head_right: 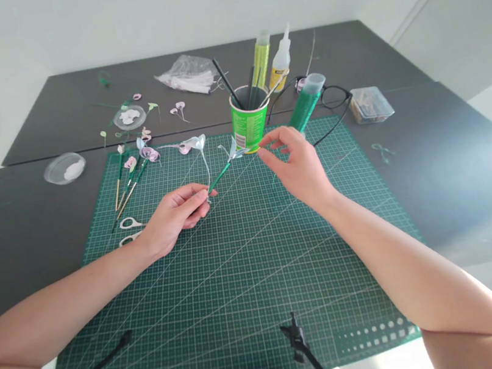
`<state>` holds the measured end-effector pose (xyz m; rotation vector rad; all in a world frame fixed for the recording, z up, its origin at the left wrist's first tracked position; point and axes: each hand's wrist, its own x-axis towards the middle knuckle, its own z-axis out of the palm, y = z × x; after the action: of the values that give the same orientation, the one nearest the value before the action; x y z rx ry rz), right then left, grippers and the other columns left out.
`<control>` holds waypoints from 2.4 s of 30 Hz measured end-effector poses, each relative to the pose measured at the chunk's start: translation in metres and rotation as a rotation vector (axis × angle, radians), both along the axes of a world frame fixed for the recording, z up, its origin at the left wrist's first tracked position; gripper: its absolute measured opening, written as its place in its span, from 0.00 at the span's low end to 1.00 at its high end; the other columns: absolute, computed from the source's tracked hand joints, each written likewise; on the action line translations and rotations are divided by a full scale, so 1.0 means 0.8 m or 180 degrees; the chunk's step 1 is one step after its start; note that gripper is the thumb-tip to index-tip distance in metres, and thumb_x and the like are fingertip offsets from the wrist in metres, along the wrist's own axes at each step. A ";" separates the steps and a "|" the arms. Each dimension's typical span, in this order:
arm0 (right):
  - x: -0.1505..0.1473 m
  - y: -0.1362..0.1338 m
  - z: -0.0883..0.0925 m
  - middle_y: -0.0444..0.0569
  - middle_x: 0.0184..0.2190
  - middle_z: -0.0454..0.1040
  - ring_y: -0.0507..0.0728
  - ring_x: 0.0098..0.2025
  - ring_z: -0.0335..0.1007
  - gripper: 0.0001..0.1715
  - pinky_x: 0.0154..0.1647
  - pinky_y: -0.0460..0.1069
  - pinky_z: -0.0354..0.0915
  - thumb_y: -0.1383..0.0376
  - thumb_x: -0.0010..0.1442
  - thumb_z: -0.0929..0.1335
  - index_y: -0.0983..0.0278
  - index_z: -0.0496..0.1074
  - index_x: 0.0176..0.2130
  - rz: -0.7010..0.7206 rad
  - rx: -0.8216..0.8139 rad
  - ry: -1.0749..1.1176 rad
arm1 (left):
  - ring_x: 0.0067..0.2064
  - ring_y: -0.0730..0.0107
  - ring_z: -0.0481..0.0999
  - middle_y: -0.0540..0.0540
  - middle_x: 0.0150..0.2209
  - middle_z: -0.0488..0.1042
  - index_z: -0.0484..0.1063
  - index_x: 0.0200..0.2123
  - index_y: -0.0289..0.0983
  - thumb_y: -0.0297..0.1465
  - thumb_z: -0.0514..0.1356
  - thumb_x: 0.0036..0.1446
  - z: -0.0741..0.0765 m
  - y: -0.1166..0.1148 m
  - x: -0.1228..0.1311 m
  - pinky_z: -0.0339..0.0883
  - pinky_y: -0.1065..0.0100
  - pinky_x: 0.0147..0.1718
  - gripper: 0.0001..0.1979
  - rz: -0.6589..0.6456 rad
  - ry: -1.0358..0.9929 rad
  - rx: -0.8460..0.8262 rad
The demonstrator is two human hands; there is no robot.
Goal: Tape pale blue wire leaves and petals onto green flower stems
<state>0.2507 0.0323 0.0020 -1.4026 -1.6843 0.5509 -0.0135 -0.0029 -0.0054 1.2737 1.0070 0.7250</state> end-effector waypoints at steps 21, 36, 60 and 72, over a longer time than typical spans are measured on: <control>-0.066 -0.052 -0.017 0.39 0.23 0.65 0.50 0.25 0.57 0.20 0.24 0.48 0.53 0.50 0.62 0.76 0.62 0.78 0.45 0.1482 -0.1460 0.1751 | 0.21 0.81 0.56 0.53 0.26 0.72 0.74 0.37 0.36 0.40 0.63 0.68 -0.005 -0.006 0.006 0.45 0.75 0.18 0.12 -0.0271 -0.0499 -0.0262; -0.067 -0.049 -0.023 0.46 0.36 0.78 0.55 0.40 0.72 0.18 0.44 0.52 0.67 0.52 0.62 0.75 0.60 0.78 0.46 0.1384 -0.1378 0.1911 | 0.21 0.82 0.56 0.52 0.27 0.73 0.74 0.37 0.36 0.40 0.63 0.67 -0.003 -0.004 0.006 0.44 0.74 0.18 0.13 -0.0207 -0.0520 -0.0313; 0.047 0.007 0.037 0.39 0.16 0.55 0.48 0.20 0.45 0.24 0.20 0.49 0.39 0.45 0.62 0.75 0.60 0.80 0.28 0.1517 -0.1346 0.0511 | 0.19 0.85 0.52 0.55 0.28 0.69 0.79 0.42 0.36 0.36 0.65 0.67 -0.004 0.012 -0.005 0.46 0.79 0.16 0.09 0.0427 -0.1345 -0.0761; 0.159 0.044 0.028 0.40 0.15 0.49 0.51 0.20 0.40 0.22 0.22 0.54 0.35 0.52 0.59 0.80 0.56 0.75 0.22 0.0505 -0.0187 0.1467 | 0.19 0.86 0.54 0.54 0.29 0.69 0.79 0.43 0.34 0.35 0.66 0.68 -0.005 0.015 -0.006 0.50 0.81 0.15 0.09 0.0510 -0.1513 -0.0748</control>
<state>0.3777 0.0674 0.0245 -1.0810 -1.4160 0.9416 -0.0182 0.0093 -0.0097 0.7715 0.7780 0.9487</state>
